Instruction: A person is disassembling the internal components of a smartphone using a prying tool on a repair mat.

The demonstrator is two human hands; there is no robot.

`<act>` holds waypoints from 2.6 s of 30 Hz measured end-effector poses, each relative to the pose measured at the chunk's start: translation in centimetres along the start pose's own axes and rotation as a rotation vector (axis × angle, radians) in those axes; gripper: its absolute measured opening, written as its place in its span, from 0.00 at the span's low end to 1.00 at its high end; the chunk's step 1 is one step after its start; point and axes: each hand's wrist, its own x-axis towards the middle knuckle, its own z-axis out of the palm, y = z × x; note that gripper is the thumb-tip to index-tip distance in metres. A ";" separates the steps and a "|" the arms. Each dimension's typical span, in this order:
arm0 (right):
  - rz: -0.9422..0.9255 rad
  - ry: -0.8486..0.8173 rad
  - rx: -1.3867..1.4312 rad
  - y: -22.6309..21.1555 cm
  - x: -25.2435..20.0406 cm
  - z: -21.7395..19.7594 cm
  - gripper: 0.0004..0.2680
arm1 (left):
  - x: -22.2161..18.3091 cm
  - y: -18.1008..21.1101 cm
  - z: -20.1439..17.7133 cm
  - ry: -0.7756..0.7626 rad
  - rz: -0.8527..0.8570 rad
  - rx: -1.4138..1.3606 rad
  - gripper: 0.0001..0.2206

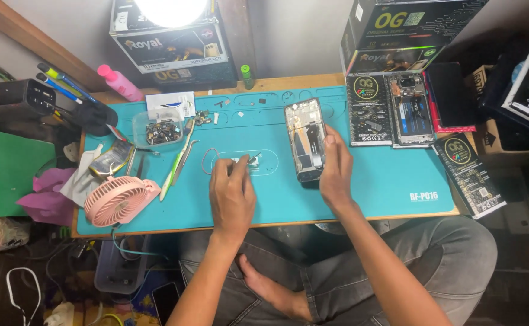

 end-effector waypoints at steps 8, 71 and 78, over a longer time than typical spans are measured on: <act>0.172 -0.146 0.583 -1.7 1.6 0.3 0.20 | 0.3 2.2 -0.6 -0.005 -0.071 -0.261 0.14; 0.160 -0.276 0.809 1.9 1.1 -0.4 0.23 | 2.2 7.0 1.5 -0.505 -0.065 -0.174 0.05; 0.137 -0.289 0.802 1.8 1.3 -0.3 0.23 | 2.7 8.0 0.4 -0.512 -0.021 -0.119 0.06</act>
